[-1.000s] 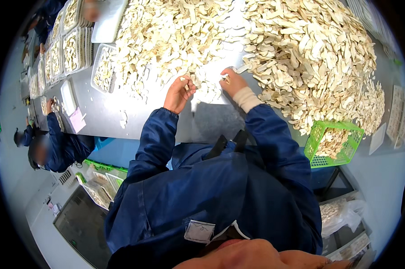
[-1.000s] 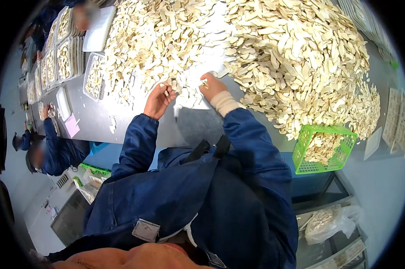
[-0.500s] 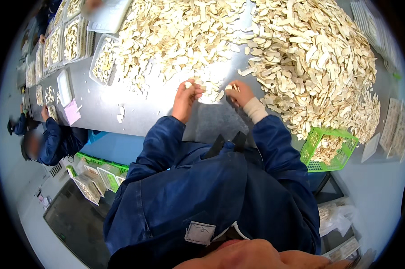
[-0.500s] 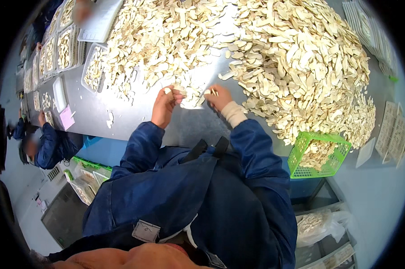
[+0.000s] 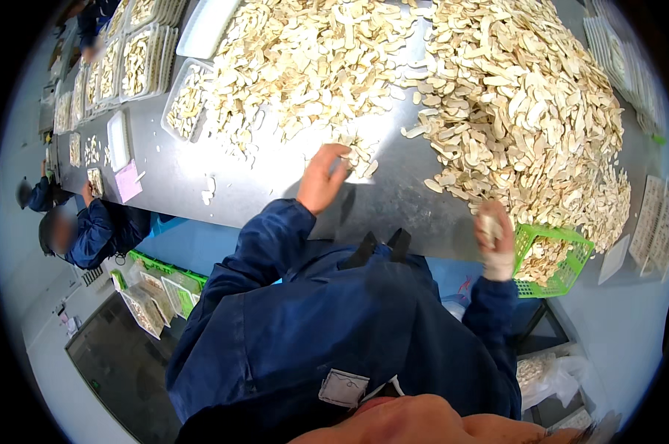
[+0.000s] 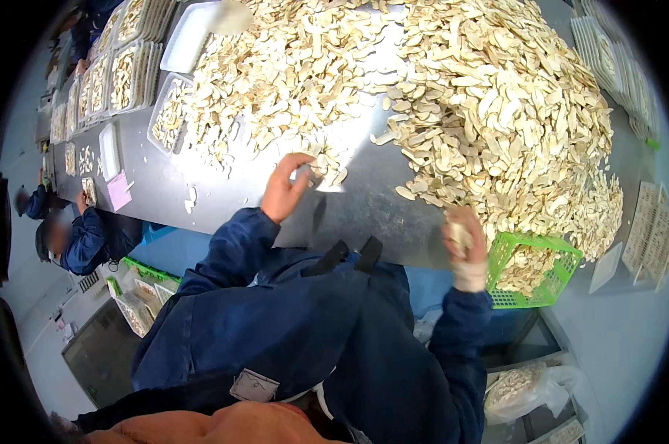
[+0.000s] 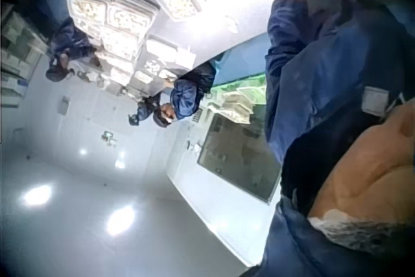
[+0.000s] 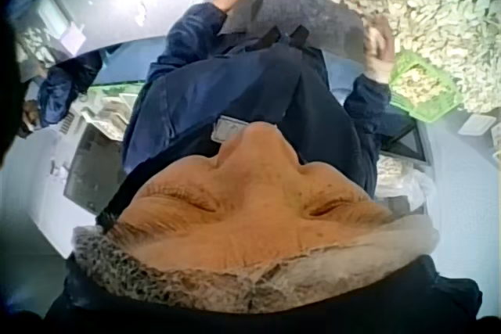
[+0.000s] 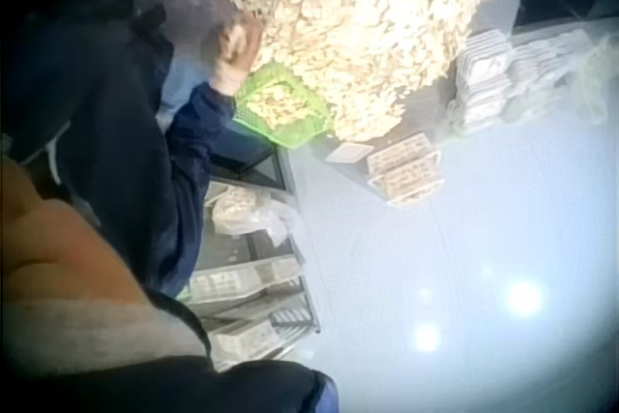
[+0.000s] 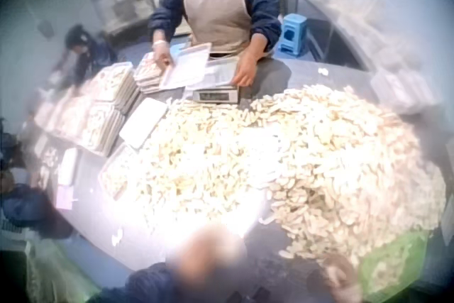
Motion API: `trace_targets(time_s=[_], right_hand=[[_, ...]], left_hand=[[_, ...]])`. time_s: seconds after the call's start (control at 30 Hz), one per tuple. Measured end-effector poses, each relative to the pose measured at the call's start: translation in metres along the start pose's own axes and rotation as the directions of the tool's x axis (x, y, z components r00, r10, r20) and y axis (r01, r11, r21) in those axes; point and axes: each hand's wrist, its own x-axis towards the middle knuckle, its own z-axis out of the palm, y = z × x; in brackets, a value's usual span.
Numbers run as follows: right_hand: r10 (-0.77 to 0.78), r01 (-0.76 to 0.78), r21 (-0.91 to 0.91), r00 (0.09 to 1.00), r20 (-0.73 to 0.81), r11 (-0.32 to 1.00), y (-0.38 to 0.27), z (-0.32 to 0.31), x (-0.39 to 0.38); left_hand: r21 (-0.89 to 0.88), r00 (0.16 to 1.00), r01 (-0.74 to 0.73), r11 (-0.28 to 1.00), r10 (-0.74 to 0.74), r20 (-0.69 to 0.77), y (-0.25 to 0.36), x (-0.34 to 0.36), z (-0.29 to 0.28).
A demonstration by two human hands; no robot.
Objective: The person stands at a metal table and sorts a large pile of white seeds by hand. They pick up individual seeds, inspect them, and place them into a green basket or back onto the table.
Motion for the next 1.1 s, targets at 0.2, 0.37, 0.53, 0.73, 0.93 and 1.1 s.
trace_targets(time_s=[0.2, 0.37, 0.53, 0.73, 0.93, 1.1], right_hand=[[-0.136, 0.026, -0.221, 0.856, -0.499, 0.975, -0.013, -0.202, -0.063], [-0.409, -0.064, -0.668, 0.747, -0.525, 0.742, 0.011, -0.258, -0.080], [-0.317, -0.046, -0.586, 0.805, -0.501, 0.809, 0.015, -0.216, -0.074], [-0.359, 0.062, -0.563, 0.826, -0.435, 0.824, -0.001, -0.145, -0.065], [-0.356, 0.171, -0.497, 0.883, -0.307, 0.851, -0.010, -0.064, -0.037], [-0.269, 0.212, -0.456, 0.961, -0.065, 0.864, -0.001, 0.029, -0.002]], left_hand=[[0.470, 0.963, -0.119, 0.875, 0.217, -0.160, -0.047, 0.046, -0.030], [0.699, 0.920, -0.220, 0.680, 0.384, -0.085, -0.067, 0.077, -0.022], [0.656, 0.924, -0.209, 0.725, 0.367, -0.111, -0.077, 0.090, -0.027], [-0.379, 0.947, 0.289, 0.879, -0.319, -0.017, -0.061, 0.080, -0.034], [-0.677, 0.865, 0.495, 0.545, -0.381, 0.326, 0.008, 0.049, -0.026], [-0.609, 0.896, 0.424, 0.670, -0.213, 0.389, 0.038, 0.030, -0.006]])
